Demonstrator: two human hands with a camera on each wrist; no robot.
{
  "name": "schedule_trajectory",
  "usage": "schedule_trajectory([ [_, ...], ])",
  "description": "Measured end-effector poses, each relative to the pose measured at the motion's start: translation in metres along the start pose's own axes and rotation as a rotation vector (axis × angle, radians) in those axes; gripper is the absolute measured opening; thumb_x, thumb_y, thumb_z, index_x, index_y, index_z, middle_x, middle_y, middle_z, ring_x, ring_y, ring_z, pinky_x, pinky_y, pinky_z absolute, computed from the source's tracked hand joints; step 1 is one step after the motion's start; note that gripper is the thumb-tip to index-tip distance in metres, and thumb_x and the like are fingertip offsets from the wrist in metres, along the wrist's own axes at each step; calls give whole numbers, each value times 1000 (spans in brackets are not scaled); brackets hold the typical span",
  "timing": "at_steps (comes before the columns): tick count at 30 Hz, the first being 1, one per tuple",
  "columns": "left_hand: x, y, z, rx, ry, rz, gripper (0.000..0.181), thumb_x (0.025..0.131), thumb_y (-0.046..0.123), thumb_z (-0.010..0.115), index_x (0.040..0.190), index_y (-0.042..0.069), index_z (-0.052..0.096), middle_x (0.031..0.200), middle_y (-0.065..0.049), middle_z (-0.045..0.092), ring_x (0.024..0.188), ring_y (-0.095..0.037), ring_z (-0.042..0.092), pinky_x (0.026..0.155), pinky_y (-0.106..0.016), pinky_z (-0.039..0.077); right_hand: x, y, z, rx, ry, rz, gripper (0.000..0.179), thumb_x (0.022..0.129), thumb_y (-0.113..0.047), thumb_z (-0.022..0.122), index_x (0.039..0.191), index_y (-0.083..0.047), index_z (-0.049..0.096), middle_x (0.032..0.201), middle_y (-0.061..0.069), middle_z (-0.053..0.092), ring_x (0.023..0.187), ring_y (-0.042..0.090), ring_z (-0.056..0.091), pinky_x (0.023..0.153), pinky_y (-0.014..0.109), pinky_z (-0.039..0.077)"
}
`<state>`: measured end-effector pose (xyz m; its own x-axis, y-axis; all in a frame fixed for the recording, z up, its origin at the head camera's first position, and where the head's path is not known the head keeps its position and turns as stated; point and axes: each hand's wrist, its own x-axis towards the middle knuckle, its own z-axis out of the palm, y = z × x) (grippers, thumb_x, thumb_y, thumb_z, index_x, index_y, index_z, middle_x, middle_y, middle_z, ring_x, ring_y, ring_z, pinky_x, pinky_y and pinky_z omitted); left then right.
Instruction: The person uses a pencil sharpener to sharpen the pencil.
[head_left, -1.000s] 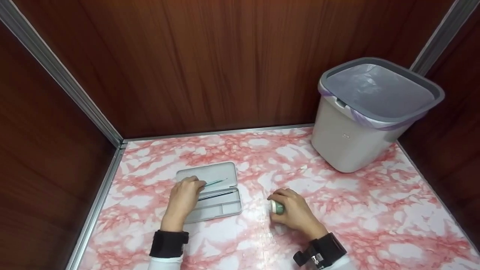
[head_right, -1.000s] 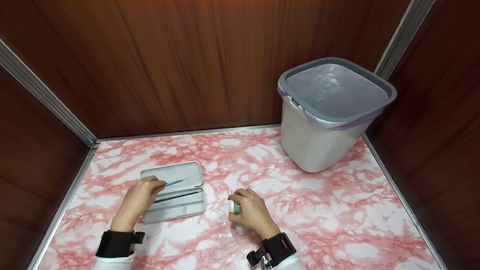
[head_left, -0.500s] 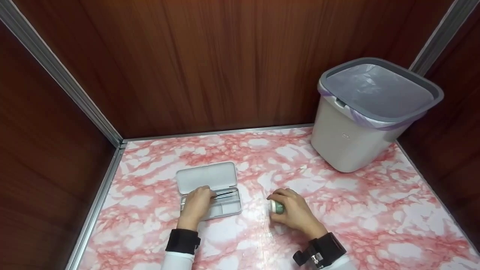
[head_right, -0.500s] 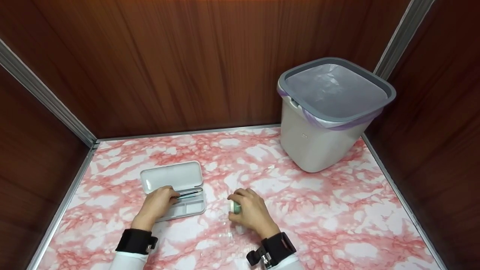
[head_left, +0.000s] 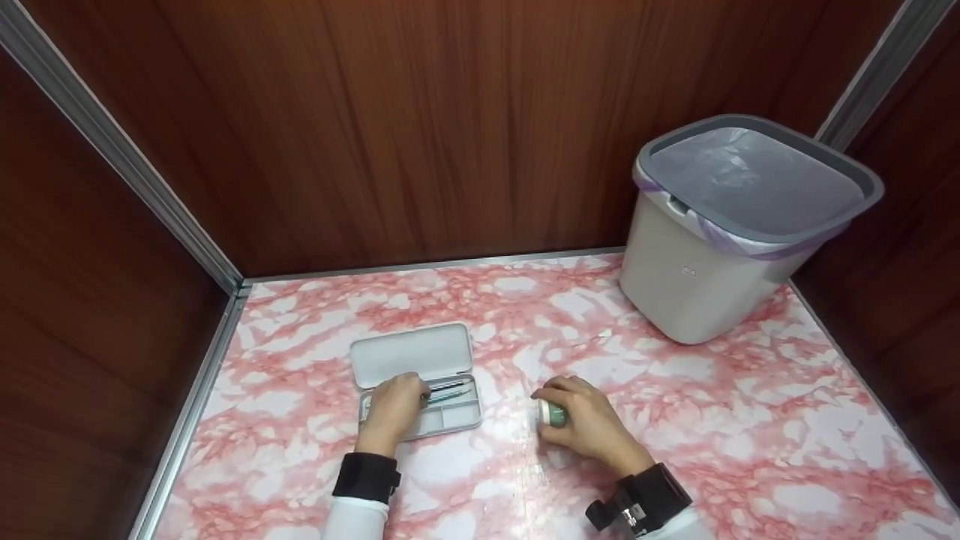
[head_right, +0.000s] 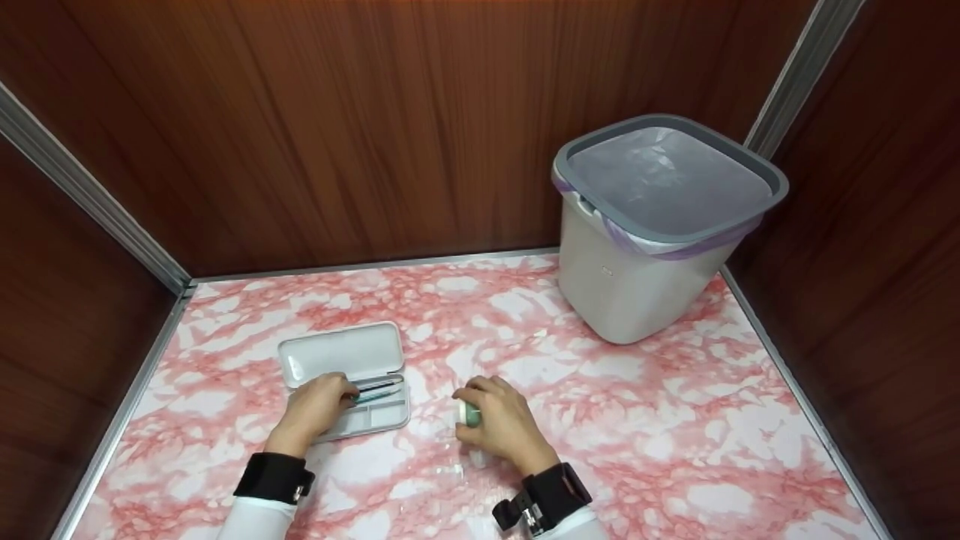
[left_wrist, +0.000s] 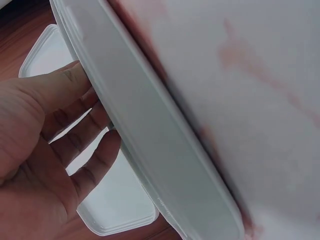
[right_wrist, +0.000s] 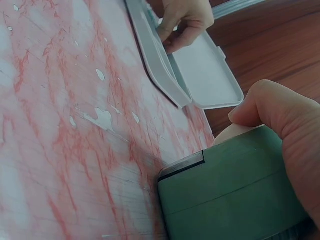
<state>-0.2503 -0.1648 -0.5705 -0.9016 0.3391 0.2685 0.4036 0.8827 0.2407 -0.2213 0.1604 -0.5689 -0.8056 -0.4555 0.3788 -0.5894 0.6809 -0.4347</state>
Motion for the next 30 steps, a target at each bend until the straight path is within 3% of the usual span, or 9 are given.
schedule_trajectory([
  [5, 1, 0, 0, 8, -18, -33, 18, 73, -1, 74, 62, 13, 68, 67, -2, 65, 63, -23, 61, 57, -39, 44, 0, 0, 0, 13, 6, -10, 42, 70, -26, 80, 110, -17, 73, 110, -5, 64, 96, 14, 56, 77, 34, 50],
  [9, 2, -1, 1, 55, 8, -64, 14, 79, 3, 72, 68, 12, 70, 69, -3, 65, 67, -27, 64, 59, -41, 43, 0, 0, -1, 19, 13, -16, 41, 70, -26, 80, 110, -17, 73, 110, -5, 63, 95, 13, 56, 76, 33, 50],
  [16, 2, -2, 2, 124, 66, -81, 15, 75, 1, 73, 66, 12, 68, 66, -4, 62, 64, -29, 63, 57, -44, 46, 0, 0, -1, 10, 12, -19, 43, 70, -28, 80, 111, -17, 73, 111, -4, 64, 97, 14, 57, 78, 34, 50],
  [30, 1, -3, 1, 145, 15, -134, 13, 78, -2, 64, 70, 7, 66, 69, -10, 64, 63, -32, 64, 54, -48, 50, 0, 1, -1, 5, 4, -15, 44, 70, -28, 80, 112, -17, 73, 110, -6, 63, 95, 13, 55, 78, 33, 49],
])
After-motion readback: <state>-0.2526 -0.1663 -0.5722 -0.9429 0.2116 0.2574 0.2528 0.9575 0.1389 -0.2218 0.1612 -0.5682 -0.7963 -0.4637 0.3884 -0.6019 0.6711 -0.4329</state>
